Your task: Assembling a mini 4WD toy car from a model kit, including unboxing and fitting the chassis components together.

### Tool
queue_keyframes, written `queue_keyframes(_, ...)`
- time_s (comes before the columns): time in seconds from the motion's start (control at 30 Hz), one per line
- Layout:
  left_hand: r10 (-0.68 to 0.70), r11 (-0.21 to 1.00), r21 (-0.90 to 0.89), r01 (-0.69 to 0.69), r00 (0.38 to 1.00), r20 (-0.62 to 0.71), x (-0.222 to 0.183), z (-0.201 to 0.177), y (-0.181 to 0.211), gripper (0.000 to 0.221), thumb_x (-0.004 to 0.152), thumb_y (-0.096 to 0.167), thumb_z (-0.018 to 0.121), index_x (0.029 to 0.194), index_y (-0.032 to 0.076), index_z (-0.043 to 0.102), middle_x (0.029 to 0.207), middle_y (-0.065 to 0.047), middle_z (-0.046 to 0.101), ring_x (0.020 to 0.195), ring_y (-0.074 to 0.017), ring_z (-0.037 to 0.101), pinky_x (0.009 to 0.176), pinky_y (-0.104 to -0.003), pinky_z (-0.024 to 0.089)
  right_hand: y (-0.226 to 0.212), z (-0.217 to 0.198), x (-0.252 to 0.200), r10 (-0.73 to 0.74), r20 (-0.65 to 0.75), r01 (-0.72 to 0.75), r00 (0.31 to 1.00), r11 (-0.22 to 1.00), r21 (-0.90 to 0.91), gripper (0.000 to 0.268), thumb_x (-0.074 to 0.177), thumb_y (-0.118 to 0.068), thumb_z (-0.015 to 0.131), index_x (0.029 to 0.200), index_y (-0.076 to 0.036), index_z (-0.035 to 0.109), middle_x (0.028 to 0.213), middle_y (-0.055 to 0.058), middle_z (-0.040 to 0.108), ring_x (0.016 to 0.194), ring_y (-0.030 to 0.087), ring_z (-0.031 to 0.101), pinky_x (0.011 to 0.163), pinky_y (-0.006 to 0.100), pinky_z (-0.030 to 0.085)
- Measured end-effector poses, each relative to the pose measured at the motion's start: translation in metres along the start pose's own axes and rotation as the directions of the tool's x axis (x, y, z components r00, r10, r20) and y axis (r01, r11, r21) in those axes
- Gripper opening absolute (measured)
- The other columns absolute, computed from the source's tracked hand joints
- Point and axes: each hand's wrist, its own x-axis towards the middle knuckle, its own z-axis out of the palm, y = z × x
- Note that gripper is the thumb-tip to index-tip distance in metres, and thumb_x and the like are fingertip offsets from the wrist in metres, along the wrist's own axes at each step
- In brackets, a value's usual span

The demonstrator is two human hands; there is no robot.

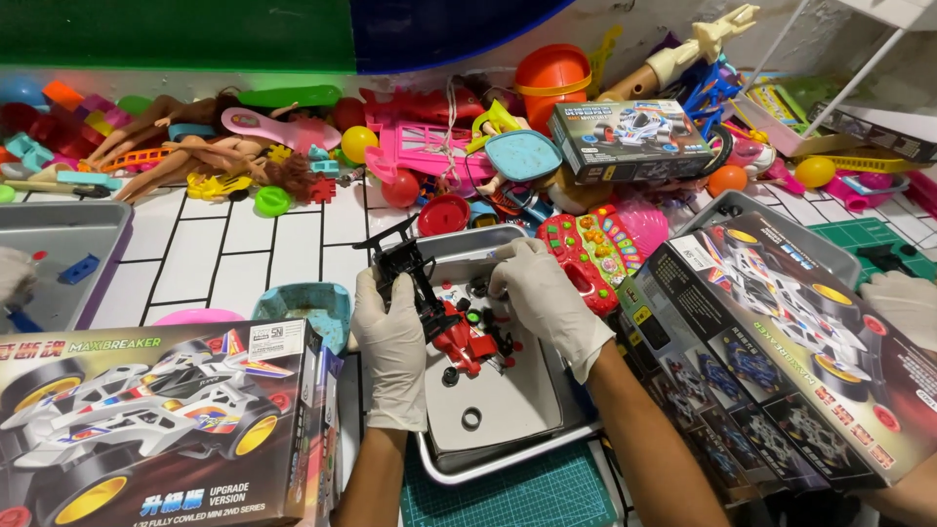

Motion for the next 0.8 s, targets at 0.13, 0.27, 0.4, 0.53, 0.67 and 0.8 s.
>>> queue_keyframes(0.13,-0.002,0.996,0.085,0.002,1.000,-0.005,-0.001,0.001,-0.010,0.014,0.090,0.015,0.071,0.104,0.019,0.068,0.088,-0.005,0.073,0.082,-0.0168,0.068,0.076,-0.034,0.056,-0.006,-0.005,-0.003,0.003,-0.006,-0.003,1.000,1.000,0.016,0.028,0.089,-0.014,0.070,0.110,-0.032,0.074,0.142,0.006,0.055,0.137,0.039,0.046,0.105,0.046,0.052)
queue_keyframes(0.27,0.006,0.999,0.049,-0.007,1.000,0.012,-0.002,0.002,0.009,0.014,0.091,0.013,0.070,0.105,0.016,0.067,0.089,-0.006,0.072,0.082,-0.0158,0.064,0.079,-0.035,0.056,-0.013,-0.010,-0.007,-0.006,-0.012,0.007,1.000,1.000,0.029,0.033,0.090,-0.013,0.069,0.116,-0.034,0.072,0.146,0.009,0.052,0.139,0.042,0.044,0.108,0.047,0.050)
queue_keyframes(0.4,0.021,0.998,0.066,-0.022,0.999,0.026,-0.001,0.002,0.004,0.013,0.092,0.013,0.069,0.104,0.014,0.066,0.089,-0.005,0.072,0.083,-0.0150,0.063,0.077,-0.035,0.056,-0.020,-0.011,-0.012,-0.002,-0.011,0.003,1.000,0.998,0.059,0.038,0.091,-0.012,0.068,0.122,-0.035,0.069,0.150,0.012,0.049,0.141,0.045,0.042,0.111,0.047,0.048)
queue_keyframes(0.53,-0.010,0.999,0.031,0.009,0.999,0.049,-0.003,0.004,0.011,0.013,0.092,0.014,0.069,0.105,0.015,0.067,0.088,-0.004,0.070,0.082,-0.0140,0.059,0.079,-0.034,0.055,-0.016,-0.010,-0.011,0.007,-0.029,-0.005,1.000,0.998,0.070,0.042,0.092,-0.011,0.068,0.126,-0.035,0.068,0.153,0.014,0.047,0.142,0.047,0.041,0.112,0.048,0.046)
queue_keyframes(0.67,-0.069,0.997,0.039,0.067,0.996,0.057,-0.001,0.004,0.002,0.014,0.090,0.015,0.071,0.104,0.016,0.068,0.086,-0.005,0.071,0.081,-0.0139,0.061,0.079,-0.032,0.055,-0.017,0.002,-0.008,-0.030,0.045,0.036,0.999,0.991,-0.131,0.041,0.095,-0.026,0.064,0.130,-0.046,0.061,0.161,0.006,0.039,0.146,0.043,0.038,0.109,0.050,0.047)
queue_keyframes(0.8,-0.102,0.994,0.040,0.099,0.991,0.084,-0.002,0.005,0.007,0.018,0.090,0.016,0.071,0.107,0.013,0.067,0.088,-0.008,0.071,0.082,-0.0172,0.061,0.080,-0.035,0.055,-0.019,0.006,-0.003,-0.047,-0.046,0.038,0.998,0.984,-0.174,0.017,0.094,-0.035,0.065,0.109,-0.042,0.067,0.150,0.000,0.050,0.145,0.034,0.039,0.106,0.048,0.045)
